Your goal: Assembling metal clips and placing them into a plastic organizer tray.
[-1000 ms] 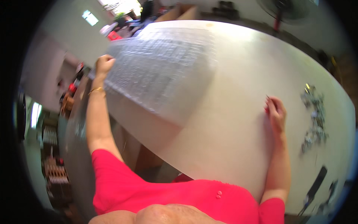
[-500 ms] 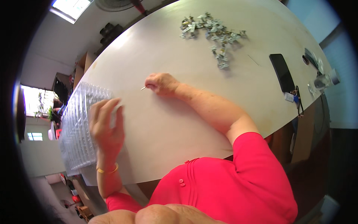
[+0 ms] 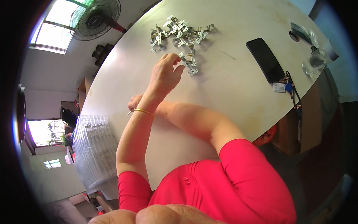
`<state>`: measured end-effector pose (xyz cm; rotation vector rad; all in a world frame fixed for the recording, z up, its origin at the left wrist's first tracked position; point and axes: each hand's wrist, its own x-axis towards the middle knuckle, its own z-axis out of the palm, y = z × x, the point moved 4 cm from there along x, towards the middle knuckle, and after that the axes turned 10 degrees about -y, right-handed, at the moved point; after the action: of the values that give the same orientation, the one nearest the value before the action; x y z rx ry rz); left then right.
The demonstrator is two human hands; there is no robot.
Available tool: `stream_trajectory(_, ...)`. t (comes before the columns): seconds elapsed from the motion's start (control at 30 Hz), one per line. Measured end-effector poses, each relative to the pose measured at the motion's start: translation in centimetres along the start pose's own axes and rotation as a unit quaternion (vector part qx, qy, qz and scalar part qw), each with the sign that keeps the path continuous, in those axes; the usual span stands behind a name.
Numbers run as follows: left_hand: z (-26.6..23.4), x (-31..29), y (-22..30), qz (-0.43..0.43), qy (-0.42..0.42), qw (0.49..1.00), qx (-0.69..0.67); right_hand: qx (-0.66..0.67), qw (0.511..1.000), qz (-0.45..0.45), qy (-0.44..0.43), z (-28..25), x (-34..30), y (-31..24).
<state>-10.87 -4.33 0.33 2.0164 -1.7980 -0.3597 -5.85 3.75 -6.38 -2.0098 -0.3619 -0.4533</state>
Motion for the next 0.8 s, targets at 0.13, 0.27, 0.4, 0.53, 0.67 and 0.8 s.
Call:
stream_trajectory(0.13, 1.6, 1.7, -0.5, -0.03, -0.044, 0.998, -0.014, 0.022, 1.0, 0.001, -0.003, 0.3, 0.2, 0.7)
stream_trajectory(0.27, 2.2, 2.1, -1.3, -0.055, -0.066, 0.996, -0.011, 0.01, 1.0, 0.005, 0.005, -0.1, 0.0, 0.2)
stream_trajectory(0.4, 2.2, 2.2, -2.5, -0.121, -0.07, 0.99, 0.0, 0.037, 0.999, -0.005, 0.002, -0.2, -0.1, -0.2)
stream_trajectory(0.53, 1.5, 1.5, -4.8, -0.172, -0.08, 0.982, -0.017, 0.016, 1.0, -0.002, -0.014, -0.1, 0.4, -0.3)
stream_trajectory(0.67, -0.6, -0.8, -6.4, -0.192, -0.091, 0.977, -0.02, -0.021, 0.998, 0.039, -0.041, 0.3, 0.6, 0.2)
stream_trajectory(0.8, -2.9, -3.8, -7.0, -0.253, -0.083, 0.951, -0.158, -0.033, 0.998, 0.05, -0.026, 1.3, 0.4, 0.5)
